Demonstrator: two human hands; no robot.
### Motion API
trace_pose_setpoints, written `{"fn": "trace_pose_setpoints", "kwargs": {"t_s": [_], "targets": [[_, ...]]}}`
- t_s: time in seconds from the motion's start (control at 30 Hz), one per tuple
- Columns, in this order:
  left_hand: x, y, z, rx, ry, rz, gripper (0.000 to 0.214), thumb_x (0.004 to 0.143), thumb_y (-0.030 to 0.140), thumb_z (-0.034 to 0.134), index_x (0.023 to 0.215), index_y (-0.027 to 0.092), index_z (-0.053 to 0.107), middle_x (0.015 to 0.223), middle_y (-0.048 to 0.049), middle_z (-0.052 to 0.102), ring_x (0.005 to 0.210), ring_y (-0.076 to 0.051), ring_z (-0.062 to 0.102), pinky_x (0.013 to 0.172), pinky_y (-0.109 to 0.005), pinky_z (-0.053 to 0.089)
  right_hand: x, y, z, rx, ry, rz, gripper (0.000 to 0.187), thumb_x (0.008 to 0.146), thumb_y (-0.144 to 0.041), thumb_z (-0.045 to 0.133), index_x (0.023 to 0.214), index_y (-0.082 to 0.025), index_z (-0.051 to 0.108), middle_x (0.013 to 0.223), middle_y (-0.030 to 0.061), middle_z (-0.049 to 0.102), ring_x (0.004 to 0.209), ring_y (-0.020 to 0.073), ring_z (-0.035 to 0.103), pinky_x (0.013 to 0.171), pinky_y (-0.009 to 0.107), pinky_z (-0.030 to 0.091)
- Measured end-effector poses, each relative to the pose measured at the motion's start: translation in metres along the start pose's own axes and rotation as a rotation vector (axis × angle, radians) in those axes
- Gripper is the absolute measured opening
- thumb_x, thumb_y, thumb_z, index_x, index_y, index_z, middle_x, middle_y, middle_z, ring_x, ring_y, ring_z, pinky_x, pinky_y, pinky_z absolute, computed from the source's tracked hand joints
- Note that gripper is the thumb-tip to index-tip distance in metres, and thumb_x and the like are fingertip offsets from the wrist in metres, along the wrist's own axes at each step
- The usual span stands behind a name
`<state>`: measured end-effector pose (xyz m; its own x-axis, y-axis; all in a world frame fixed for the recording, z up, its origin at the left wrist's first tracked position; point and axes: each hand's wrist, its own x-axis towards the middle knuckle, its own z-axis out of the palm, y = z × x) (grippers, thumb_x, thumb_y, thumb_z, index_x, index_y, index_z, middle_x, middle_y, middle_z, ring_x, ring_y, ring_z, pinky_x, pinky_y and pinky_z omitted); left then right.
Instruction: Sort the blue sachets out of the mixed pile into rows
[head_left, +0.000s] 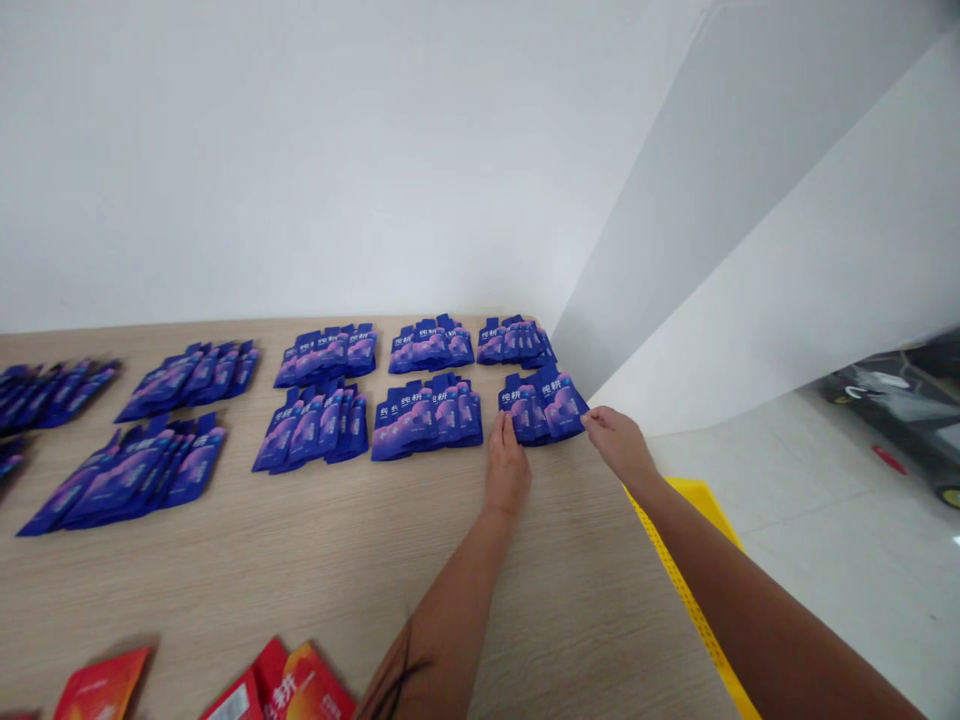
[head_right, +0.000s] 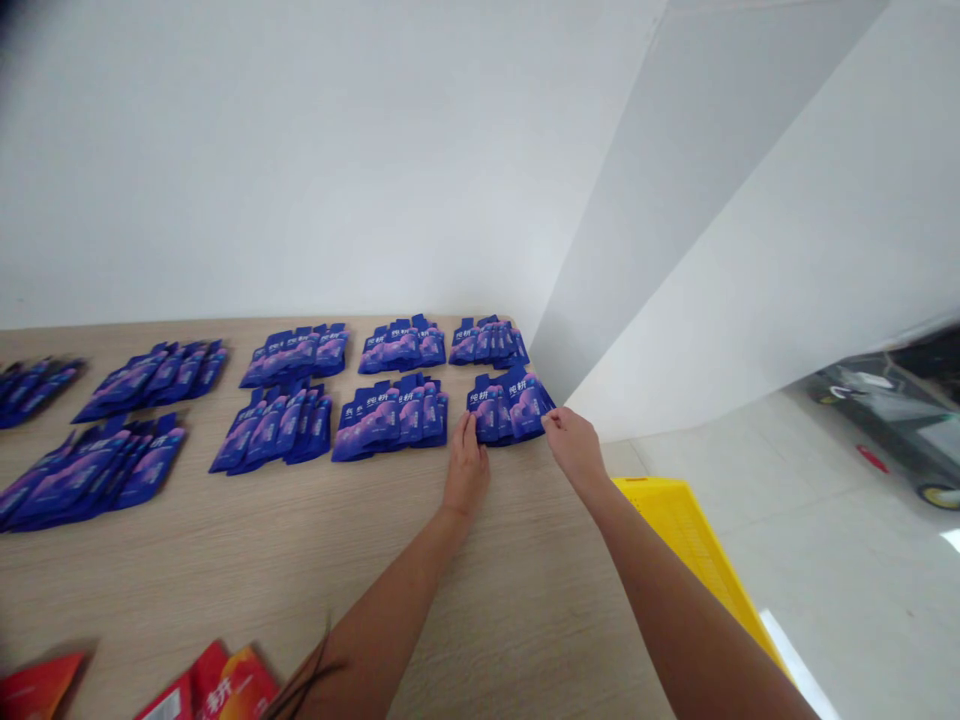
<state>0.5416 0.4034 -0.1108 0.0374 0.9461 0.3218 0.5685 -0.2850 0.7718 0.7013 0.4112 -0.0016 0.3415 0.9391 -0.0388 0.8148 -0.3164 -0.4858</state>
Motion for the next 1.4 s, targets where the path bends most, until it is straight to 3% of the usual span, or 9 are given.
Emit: {"fn": "trace_pose_setpoints", "kwargs": {"t_s": [0.2, 0.43, 0.77, 1.07, 1.4], "targets": [[0.001, -0.001, 0.0, -0.013, -0.008, 0.007, 0.061, 0.083, 0.001, 0.033, 0.143, 0.013, 0.03, 0.142, -0.0193, 0.042, 0.137, -0.025, 0.035, 0.112, -0.049, 0.033, 0.002, -0.002, 0.015, -0.079, 0.001, -0.016, 0.027, 0.085, -0.033, 0.046, 0.078, -0.02, 0.067, 0.074, 0.0056, 0.069, 0.072, 0.0193, 0.061, 0.064, 0.027, 0.038], [0.0, -0.002, 0.001, -0.004, 0.005, 0.047, 0.058, 0.083, 0.0, 0.032, 0.14, 0.011, 0.034, 0.14, -0.0205, 0.043, 0.137, -0.025, 0.037, 0.111, -0.047, 0.035, -0.002, -0.006, 0.016, -0.13, 0.001, -0.01, 0.025, 0.09, -0.034, 0.043, 0.088, -0.02, 0.063, 0.081, 0.0072, 0.068, 0.074, 0.0202, 0.061, 0.062, 0.027, 0.034], [-0.001, 0.0, -0.003, 0.01, -0.011, 0.061, 0.054, 0.084, 0.0, 0.03, 0.137, 0.008, 0.037, 0.143, -0.0218, 0.039, 0.139, -0.026, 0.031, 0.113, -0.049, 0.032, -0.046, 0.021, 0.023, 0.042, 0.06, 0.006, 0.026, 0.086, -0.043, 0.038, 0.079, -0.023, 0.053, 0.067, 0.0035, 0.06, 0.064, 0.0207, 0.055, 0.059, 0.029, 0.031], [-0.002, -0.001, -0.002, 0.024, 0.042, 0.087, 0.06, 0.082, -0.002, 0.031, 0.14, 0.01, 0.033, 0.144, -0.0192, 0.037, 0.141, -0.026, 0.026, 0.115, -0.05, 0.03, -0.059, 0.041, 0.045, 0.243, 0.205, 0.096, 0.033, 0.083, -0.046, 0.036, 0.093, -0.019, 0.053, 0.085, 0.0108, 0.065, 0.077, 0.0257, 0.059, 0.068, 0.035, 0.041], [-0.003, -0.005, 0.001, 0.026, 0.075, 0.129, 0.065, 0.081, -0.003, 0.032, 0.143, 0.013, 0.029, 0.148, -0.0169, 0.034, 0.142, -0.025, 0.024, 0.115, -0.049, 0.029, -0.068, 0.042, 0.053, 0.2, 0.165, 0.007, 0.031, 0.086, -0.042, 0.035, 0.095, -0.02, 0.054, 0.091, 0.0111, 0.065, 0.083, 0.0258, 0.06, 0.073, 0.037, 0.043]]}}
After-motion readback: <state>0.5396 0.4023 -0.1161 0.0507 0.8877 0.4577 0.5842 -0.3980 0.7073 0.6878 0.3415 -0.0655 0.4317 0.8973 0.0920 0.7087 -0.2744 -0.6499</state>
